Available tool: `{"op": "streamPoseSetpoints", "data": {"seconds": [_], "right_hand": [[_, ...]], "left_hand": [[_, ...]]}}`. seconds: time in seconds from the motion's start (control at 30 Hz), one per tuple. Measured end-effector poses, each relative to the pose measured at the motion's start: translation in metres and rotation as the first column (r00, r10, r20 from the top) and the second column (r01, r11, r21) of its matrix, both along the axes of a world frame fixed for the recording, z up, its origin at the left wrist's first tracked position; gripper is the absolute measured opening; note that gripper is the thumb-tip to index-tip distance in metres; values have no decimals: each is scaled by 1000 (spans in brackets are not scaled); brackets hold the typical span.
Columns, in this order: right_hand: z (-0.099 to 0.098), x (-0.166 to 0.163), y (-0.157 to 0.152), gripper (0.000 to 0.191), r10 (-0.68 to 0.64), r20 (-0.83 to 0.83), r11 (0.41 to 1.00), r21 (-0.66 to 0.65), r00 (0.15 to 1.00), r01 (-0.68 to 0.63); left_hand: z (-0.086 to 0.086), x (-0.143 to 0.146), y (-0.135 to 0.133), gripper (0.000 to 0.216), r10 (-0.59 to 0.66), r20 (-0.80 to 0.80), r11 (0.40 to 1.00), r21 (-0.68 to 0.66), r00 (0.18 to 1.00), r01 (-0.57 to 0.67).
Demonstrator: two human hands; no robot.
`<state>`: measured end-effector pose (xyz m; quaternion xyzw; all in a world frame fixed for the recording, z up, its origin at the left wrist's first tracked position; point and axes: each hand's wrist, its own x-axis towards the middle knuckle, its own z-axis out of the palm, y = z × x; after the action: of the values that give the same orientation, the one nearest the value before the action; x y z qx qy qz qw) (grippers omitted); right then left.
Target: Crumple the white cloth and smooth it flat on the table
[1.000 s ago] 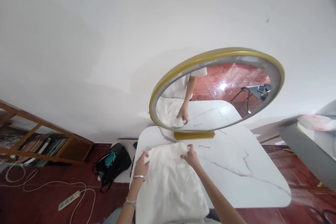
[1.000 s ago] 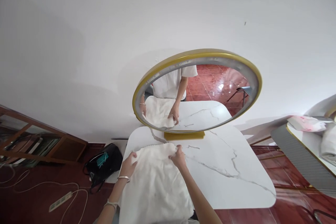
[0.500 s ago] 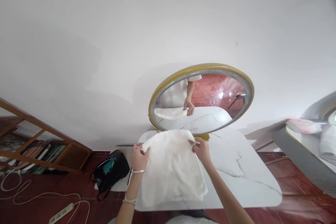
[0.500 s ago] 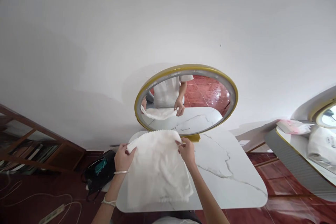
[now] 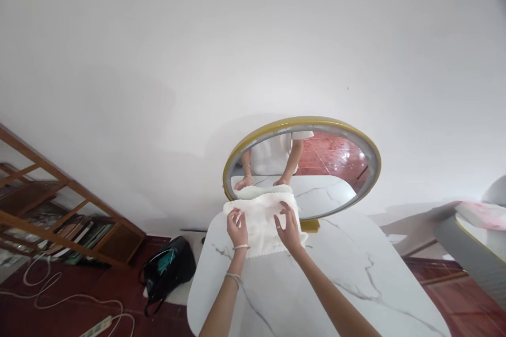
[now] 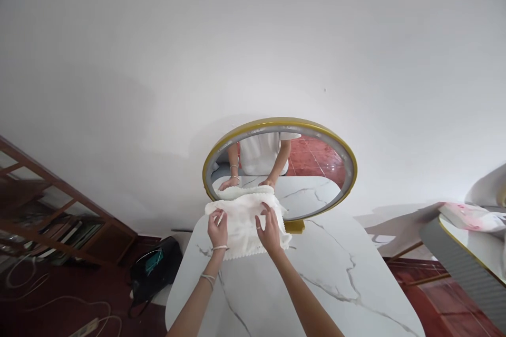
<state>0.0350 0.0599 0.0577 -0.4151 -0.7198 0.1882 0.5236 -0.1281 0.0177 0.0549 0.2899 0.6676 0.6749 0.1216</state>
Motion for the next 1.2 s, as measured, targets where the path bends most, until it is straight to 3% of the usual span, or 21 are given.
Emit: {"op": "streamPoseSetpoints", "data": {"seconds": [0.1,0.27,0.43,0.53,0.67,0.77,0.9,1.03,1.2], "right_hand": [[-16,5,7,34,68,403,973,177,913,-150],[-38,11,35,57,123,693,962,93,711,-257],[-42,18,59,64,257,743,949,-75,617,-305],[-39,19,64,52,296,693,944,-107,657,-312],[-38,19,67,43,285,591,927,29,755,-374],[-40,18,68,41,297,559,916,64,774,-397],[-35,16,67,47,412,539,895,-90,734,-436],[-22,10,65,41,465,520,880,-183,716,-439],[-10,2,63,30,372,557,912,-70,743,-404]], "left_hand": [[-11,14,-3,37,-83,-223,996,-10,971,83],[-32,26,6,47,-119,-601,993,-91,790,80],[-56,15,22,28,-60,-738,997,-73,672,8],[-70,1,25,22,-59,-748,996,-93,661,-16],[-78,-18,23,26,-65,-769,997,-74,636,13],[-71,-29,25,26,-14,-776,999,-29,631,-13],[-51,-35,30,25,71,-768,996,15,636,-92],[-31,-37,28,21,97,-812,994,52,576,-94],[-5,-34,24,23,122,-821,991,72,558,-110]]}}
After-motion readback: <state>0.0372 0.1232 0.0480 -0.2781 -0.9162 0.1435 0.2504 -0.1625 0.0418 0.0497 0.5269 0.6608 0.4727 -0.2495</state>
